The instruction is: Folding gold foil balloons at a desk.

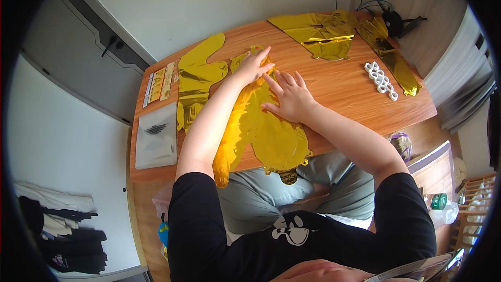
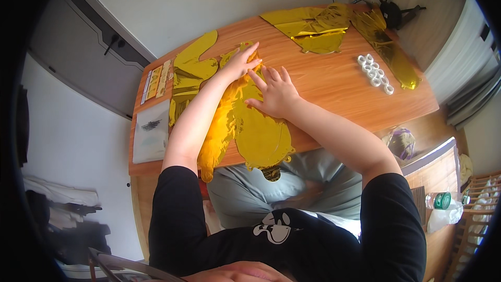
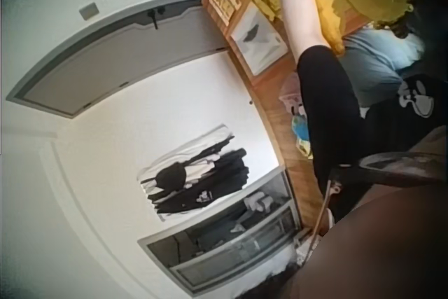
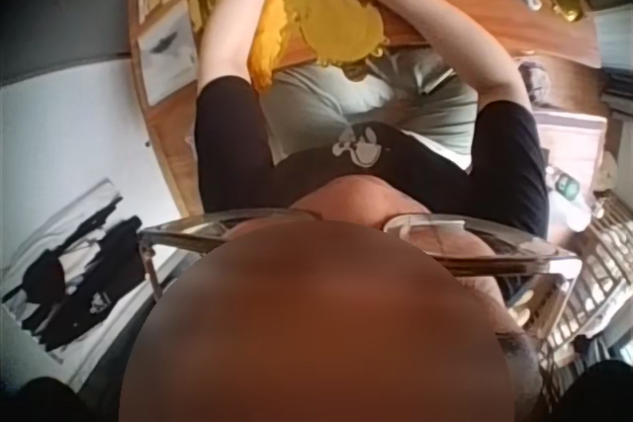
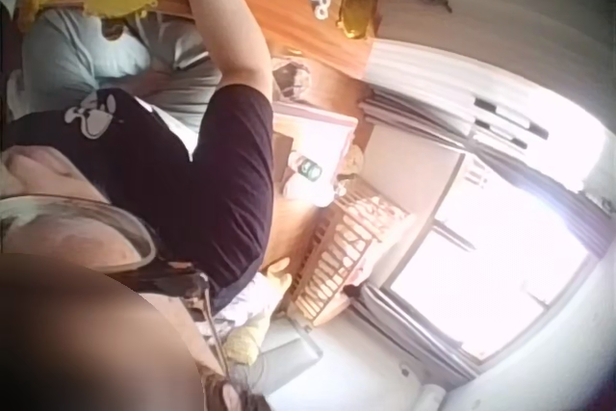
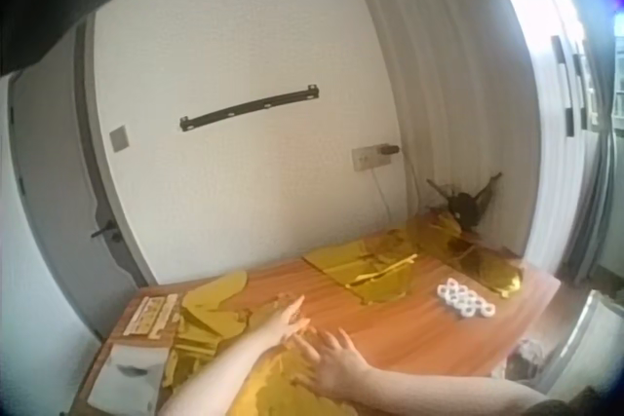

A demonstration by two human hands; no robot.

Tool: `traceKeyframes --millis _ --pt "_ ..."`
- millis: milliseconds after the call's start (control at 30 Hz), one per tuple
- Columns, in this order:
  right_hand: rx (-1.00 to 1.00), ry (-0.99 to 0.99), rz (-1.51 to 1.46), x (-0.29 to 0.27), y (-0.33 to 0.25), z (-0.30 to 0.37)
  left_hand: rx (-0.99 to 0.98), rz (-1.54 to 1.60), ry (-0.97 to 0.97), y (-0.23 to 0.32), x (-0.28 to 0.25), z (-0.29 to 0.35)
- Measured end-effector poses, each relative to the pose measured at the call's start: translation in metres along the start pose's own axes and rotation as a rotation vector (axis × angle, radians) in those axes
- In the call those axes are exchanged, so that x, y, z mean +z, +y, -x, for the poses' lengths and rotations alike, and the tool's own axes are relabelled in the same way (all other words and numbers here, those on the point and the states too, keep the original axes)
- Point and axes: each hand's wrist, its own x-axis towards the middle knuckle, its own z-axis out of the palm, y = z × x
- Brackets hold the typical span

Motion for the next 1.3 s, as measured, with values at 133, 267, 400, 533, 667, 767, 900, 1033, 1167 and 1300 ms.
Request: traceKeyframes --millis 133,267,400,533,667,767,900,1033,1167,1300 --pt "-0.021 0.032 0.005 -0.002 -0.006 -0.004 0.057 0.246 0.079 -0.018 0.001 0.004" --pt "-0.031 0.061 0.013 0.001 -0.004 -0.005 0.136 0.032 0.165 -0.017 0.0 -0.003" --pt "-0.023 0.08 0.038 0.006 -0.001 -0.005 0.161 -0.137 0.23 -0.013 0.004 -0.003" --pt "-0.03 0.081 0.028 0.005 -0.005 -0.006 0.12 -0.269 0.152 -0.013 -0.007 -0.002" --pt "-0.02 0.073 0.038 0.008 -0.002 -0.004 -0.012 -0.325 -0.027 0.003 -0.019 -0.007" --pt "-0.019 0.074 0.047 0.008 -0.001 -0.004 -0.07 -0.409 -0.096 0.017 -0.025 -0.016" --pt "-0.012 0.072 0.046 0.006 0.001 -0.003 -0.02 -0.349 -0.153 0.016 -0.032 -0.028" --pt "-0.025 0.088 0.035 0.005 -0.004 -0.004 0.007 0.143 0.094 -0.011 -0.034 -0.025" --pt "-0.026 0.079 0.032 0.004 -0.006 -0.003 -0.053 0.997 0.622 -0.021 -0.055 -0.022" --pt "-0.02 0.064 0.023 0.005 -0.005 -0.003 -0.052 0.644 0.352 -0.028 -0.074 0.014"
